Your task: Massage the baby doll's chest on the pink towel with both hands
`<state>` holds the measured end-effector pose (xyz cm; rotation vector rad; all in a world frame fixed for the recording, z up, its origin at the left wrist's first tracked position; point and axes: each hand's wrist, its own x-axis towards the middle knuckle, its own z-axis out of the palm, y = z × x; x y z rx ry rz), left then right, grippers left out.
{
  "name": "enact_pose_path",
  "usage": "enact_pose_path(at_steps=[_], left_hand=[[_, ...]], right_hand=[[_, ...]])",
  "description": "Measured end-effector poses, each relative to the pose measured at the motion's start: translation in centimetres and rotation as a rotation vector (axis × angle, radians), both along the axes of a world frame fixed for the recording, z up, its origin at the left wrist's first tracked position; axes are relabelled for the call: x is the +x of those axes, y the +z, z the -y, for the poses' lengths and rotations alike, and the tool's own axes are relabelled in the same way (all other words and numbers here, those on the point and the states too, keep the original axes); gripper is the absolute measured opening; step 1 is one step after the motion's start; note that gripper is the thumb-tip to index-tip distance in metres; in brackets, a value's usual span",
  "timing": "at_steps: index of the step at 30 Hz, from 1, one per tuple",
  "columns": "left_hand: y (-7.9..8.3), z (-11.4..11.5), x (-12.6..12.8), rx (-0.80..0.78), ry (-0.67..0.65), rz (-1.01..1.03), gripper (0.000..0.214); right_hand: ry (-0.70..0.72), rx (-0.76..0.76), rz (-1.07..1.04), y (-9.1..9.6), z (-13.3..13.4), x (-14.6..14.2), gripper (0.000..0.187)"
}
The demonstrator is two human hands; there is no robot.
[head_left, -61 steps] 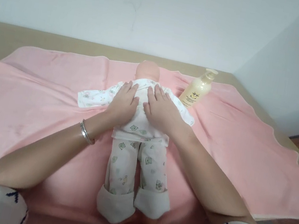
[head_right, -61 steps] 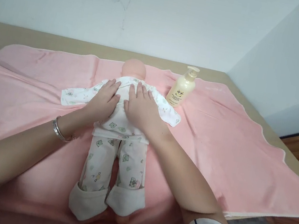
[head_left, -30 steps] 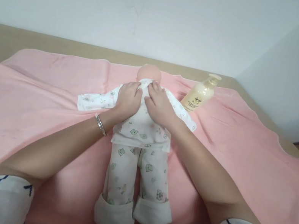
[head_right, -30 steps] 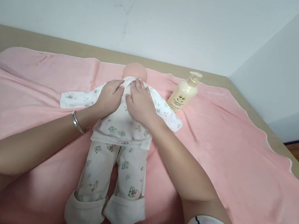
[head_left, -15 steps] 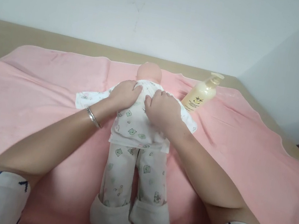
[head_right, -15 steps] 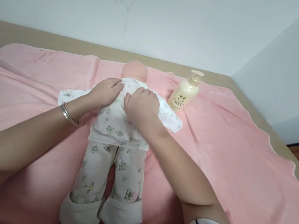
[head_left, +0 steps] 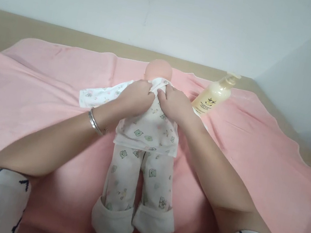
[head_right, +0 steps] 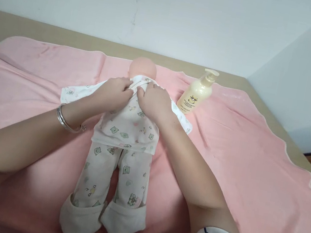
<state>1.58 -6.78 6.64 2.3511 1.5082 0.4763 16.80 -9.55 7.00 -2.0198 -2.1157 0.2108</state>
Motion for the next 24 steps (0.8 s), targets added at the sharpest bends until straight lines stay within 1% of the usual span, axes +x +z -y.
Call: enact_pose_path(at_steps=[3, 6, 8, 10, 13, 15, 18, 21, 24], left_hand=[[0.6, -1.7, -0.7, -0.118, 0.033, 0.058, 0.024], [0.3, -2.8, -0.7, -0.123, 0.013, 0.031, 0.031], [-0.1, -2.7, -0.4, -0.080, -0.006, -0.031, 0.036], [-0.4, -2.2, 0.1, -0.025, 0.009, -0.090, 0.043], [-0.7, -1.3, 0.7, 0.023, 0.041, -0.125, 0.053], [-0.6, -0.8, 0.9, 0.039, 0.043, -0.130, 0.053], [-0.3, -0.1, 0.8, 0.058, 0.052, -0.134, 0.042], [0.2, 0.3, 0.7, 0.023, 0.059, -0.123, 0.031], [0.4, -0.4, 0.3, -0.038, 0.052, -0.105, 0.035]], right_hand=[[0.029, 0.057, 0.167, 0.2, 1.4, -1.1, 0.045], [0.066, 0.144, 0.268, 0.2, 2.3, -1.9, 0.034], [0.038, 0.158, 0.247, 0.3, 2.2, -2.0, 0.031], [-0.002, 0.115, 0.161, 0.5, 1.5, -1.6, 0.031], [-0.018, 0.036, -0.004, 0.5, 0.2, -0.5, 0.036], [-0.020, 0.024, -0.075, 0.3, -0.6, 0.1, 0.040], [-0.035, 0.024, -0.072, -0.2, -1.3, 0.4, 0.048], [-0.022, 0.013, -0.032, -0.4, -1.4, 0.3, 0.051], [0.012, 0.014, 0.025, -0.1, -0.9, 0.1, 0.053]])
